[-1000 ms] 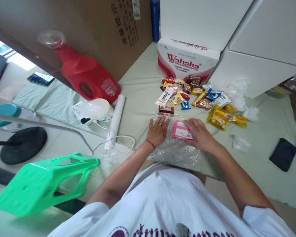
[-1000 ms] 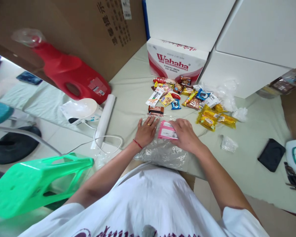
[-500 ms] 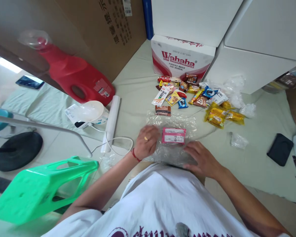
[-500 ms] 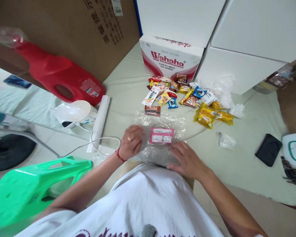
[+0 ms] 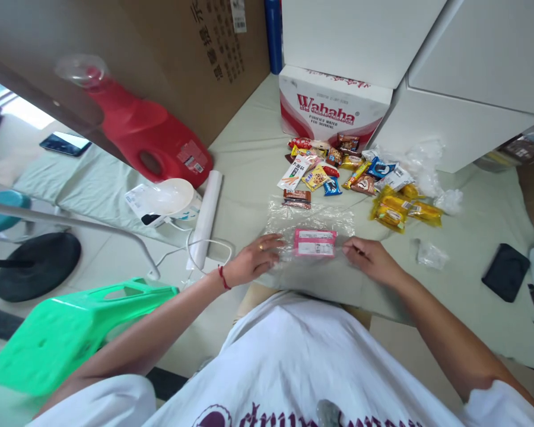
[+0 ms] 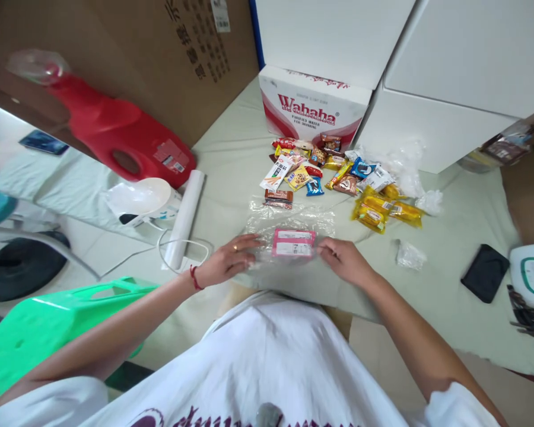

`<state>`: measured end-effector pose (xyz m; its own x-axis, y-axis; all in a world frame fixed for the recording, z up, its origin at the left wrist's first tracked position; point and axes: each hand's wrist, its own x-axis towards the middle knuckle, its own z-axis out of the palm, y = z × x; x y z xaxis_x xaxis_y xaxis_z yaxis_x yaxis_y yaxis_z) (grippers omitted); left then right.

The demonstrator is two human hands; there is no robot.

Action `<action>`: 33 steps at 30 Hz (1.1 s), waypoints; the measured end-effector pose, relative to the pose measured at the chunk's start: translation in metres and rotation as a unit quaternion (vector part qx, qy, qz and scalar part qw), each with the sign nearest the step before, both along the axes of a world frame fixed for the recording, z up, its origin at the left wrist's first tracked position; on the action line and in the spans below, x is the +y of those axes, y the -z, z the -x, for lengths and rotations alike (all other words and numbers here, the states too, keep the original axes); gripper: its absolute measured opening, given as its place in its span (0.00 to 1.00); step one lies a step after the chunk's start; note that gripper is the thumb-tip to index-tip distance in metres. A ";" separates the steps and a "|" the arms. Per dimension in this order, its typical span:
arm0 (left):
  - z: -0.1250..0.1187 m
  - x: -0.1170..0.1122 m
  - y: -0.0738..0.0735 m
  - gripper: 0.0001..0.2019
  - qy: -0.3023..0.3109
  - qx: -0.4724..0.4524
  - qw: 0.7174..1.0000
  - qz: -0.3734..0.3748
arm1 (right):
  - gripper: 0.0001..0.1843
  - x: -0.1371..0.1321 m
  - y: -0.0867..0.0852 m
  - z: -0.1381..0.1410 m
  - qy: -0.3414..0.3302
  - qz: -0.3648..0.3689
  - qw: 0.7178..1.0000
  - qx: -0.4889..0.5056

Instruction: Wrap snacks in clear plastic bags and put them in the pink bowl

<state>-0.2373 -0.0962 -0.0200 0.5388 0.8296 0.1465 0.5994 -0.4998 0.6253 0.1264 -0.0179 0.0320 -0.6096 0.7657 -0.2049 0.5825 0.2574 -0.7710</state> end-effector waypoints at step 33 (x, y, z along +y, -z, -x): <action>-0.113 0.022 0.006 0.14 -0.198 0.137 0.970 0.046 | 0.27 0.036 0.025 0.059 -0.298 -0.239 0.915 -0.130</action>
